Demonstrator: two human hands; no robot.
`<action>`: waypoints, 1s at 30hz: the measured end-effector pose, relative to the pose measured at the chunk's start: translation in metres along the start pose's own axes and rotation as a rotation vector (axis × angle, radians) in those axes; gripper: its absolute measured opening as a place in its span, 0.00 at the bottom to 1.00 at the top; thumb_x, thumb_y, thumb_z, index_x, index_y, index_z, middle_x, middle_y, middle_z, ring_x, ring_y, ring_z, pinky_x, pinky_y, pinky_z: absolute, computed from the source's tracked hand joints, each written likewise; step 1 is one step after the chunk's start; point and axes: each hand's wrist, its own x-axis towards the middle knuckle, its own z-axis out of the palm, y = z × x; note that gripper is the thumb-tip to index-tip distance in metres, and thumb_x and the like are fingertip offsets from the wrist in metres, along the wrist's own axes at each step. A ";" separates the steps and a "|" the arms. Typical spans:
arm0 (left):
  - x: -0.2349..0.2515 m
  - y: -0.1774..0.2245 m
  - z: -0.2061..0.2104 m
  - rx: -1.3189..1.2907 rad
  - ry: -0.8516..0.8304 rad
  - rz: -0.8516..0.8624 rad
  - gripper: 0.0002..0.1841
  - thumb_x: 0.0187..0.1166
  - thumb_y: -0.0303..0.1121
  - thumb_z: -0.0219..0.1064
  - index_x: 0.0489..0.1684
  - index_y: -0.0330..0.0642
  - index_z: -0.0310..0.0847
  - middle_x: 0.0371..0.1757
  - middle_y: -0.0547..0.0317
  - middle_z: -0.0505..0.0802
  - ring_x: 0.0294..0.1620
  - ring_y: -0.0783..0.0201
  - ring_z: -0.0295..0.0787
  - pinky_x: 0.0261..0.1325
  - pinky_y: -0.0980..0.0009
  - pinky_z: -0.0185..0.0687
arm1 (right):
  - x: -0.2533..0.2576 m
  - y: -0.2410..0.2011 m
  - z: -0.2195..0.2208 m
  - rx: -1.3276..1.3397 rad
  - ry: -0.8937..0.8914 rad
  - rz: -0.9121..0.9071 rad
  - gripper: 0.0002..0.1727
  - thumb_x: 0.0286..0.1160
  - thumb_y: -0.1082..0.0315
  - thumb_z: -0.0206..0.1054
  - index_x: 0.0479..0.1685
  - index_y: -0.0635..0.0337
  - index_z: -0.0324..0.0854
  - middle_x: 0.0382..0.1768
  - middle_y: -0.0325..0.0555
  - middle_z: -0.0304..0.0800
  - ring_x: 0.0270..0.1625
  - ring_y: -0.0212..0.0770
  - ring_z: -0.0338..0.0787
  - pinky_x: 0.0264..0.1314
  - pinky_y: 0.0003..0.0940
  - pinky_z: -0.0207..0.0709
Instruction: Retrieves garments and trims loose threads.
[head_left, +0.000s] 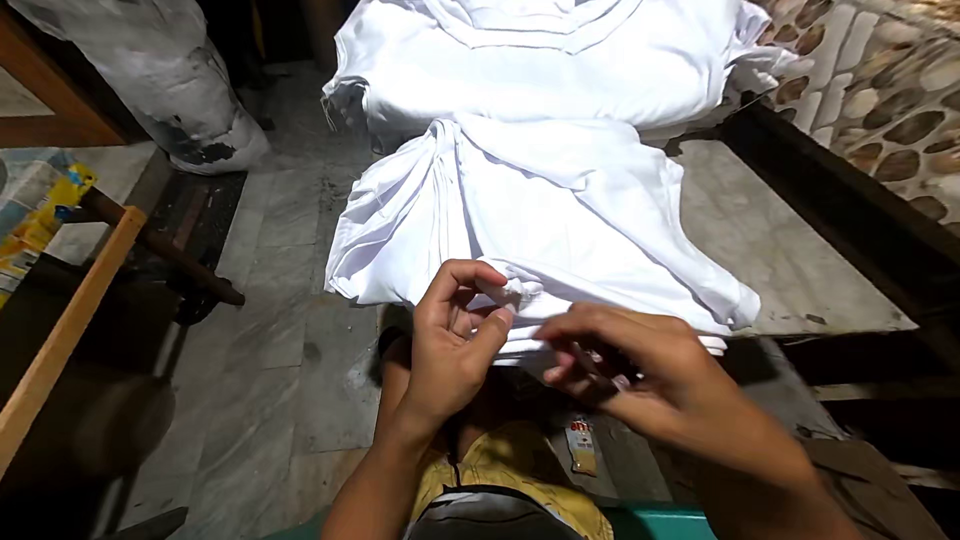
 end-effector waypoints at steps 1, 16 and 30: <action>-0.002 0.002 0.001 0.154 0.025 0.122 0.12 0.70 0.17 0.65 0.46 0.42 0.79 0.48 0.68 0.88 0.49 0.81 0.88 0.51 0.80 0.88 | 0.002 0.007 -0.006 0.024 -0.046 0.038 0.15 0.78 0.64 0.64 0.56 0.63 0.86 0.39 0.40 0.89 0.34 0.18 0.79 0.37 0.09 0.72; -0.012 0.005 -0.007 0.629 0.054 0.365 0.03 0.75 0.28 0.67 0.36 0.38 0.84 0.41 0.60 0.88 0.48 0.76 0.86 0.53 0.82 0.83 | -0.007 0.033 0.000 -0.224 0.068 0.125 0.08 0.70 0.68 0.66 0.37 0.60 0.89 0.46 0.44 0.89 0.31 0.23 0.80 0.32 0.16 0.74; -0.006 -0.010 -0.005 0.924 -0.013 0.235 0.09 0.69 0.36 0.75 0.36 0.38 0.90 0.37 0.56 0.89 0.39 0.67 0.85 0.40 0.75 0.80 | 0.002 0.027 -0.004 -0.278 0.002 0.171 0.09 0.67 0.66 0.65 0.39 0.55 0.90 0.35 0.36 0.91 0.29 0.25 0.83 0.30 0.21 0.76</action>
